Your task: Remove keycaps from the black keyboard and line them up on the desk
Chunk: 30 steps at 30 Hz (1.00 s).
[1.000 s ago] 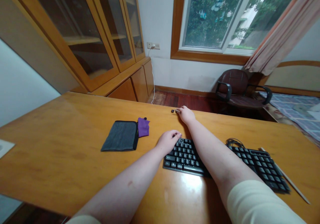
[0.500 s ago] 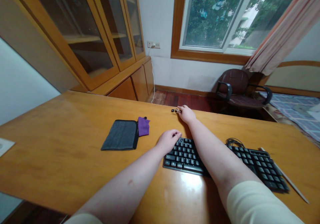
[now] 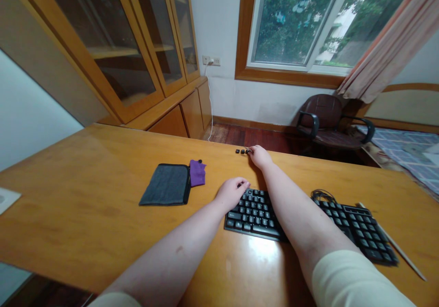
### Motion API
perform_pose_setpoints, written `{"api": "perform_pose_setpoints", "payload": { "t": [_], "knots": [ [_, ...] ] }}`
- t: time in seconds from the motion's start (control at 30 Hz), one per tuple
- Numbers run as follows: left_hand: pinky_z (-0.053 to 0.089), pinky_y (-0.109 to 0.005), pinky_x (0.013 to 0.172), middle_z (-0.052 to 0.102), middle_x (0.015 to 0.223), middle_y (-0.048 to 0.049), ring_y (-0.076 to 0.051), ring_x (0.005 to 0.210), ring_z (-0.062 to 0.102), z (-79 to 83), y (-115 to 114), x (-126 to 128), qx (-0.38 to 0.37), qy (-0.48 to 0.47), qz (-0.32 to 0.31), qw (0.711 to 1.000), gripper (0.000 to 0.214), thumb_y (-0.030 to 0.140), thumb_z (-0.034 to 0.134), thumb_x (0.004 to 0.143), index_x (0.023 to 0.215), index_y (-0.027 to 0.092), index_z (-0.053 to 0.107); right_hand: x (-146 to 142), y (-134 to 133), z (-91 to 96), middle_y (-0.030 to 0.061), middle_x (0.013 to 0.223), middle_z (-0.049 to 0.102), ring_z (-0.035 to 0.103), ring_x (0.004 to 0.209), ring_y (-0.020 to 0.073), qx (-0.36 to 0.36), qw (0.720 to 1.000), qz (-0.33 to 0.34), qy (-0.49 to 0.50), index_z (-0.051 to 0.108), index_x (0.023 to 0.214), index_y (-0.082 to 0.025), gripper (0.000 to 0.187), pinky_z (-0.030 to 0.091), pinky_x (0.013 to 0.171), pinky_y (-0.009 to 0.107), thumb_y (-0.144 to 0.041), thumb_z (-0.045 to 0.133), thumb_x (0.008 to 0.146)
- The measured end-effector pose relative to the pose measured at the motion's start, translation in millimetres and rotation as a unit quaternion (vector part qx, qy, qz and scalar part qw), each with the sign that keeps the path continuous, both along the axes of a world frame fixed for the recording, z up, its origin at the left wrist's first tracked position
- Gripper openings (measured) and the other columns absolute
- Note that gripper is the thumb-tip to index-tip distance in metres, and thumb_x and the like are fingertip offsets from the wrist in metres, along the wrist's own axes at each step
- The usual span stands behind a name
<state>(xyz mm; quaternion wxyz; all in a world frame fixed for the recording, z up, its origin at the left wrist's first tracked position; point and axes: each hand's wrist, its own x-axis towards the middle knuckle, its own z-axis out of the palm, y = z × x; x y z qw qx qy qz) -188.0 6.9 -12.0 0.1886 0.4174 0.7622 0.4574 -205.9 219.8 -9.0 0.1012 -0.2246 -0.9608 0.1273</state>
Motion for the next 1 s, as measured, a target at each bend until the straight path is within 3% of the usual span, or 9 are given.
{"api": "perform_pose_setpoints", "payload": {
  "t": [0.43, 0.77, 1.0],
  "knots": [
    [0.043, -0.025, 0.071, 0.068, 0.082, -0.0003, -0.016, 0.078, 0.06, -1.1, 0.9, -0.1, 0.005, 0.003, -0.001, 1.0, 0.03, 0.039, 0.043, 0.084, 0.083, 0.02, 0.065, -0.6, -2.7, -0.2, 0.0085, 0.113, 0.056, 0.056, 0.099, 0.0185, -0.002, 1.0, 0.007, 0.012, 0.057, 0.117, -0.021, 0.035, 0.04, 0.086, 0.025, -0.033, 0.05, 0.085],
    [0.044, -0.025, 0.072, 0.068, 0.084, -0.0012, -0.017, 0.08, 0.06, 3.8, -0.4, 1.3, -0.002, 0.015, 0.0, 1.0, 0.031, 0.039, 0.041, 0.084, 0.084, 0.019, 0.066, -4.9, -15.1, -3.3, 0.0078, 0.116, 0.053, 0.056, 0.098, 0.0204, -0.002, 1.0, -0.017, 0.011, 0.05, 0.124, -0.028, 0.041, 0.042, 0.081, 0.028, -0.044, 0.047, 0.086],
    [0.044, -0.026, 0.073, 0.068, 0.085, -0.0015, -0.017, 0.08, 0.06, 2.0, -0.5, 0.6, -0.007, 0.018, 0.003, 1.0, 0.031, 0.039, 0.042, 0.084, 0.085, 0.019, 0.066, -7.3, -17.0, -4.4, 0.0063, 0.112, 0.055, 0.056, 0.097, 0.0189, 0.008, 1.0, -0.014, 0.003, 0.056, 0.115, -0.027, 0.033, 0.042, 0.078, 0.027, -0.041, 0.048, 0.086]
  ]
}}
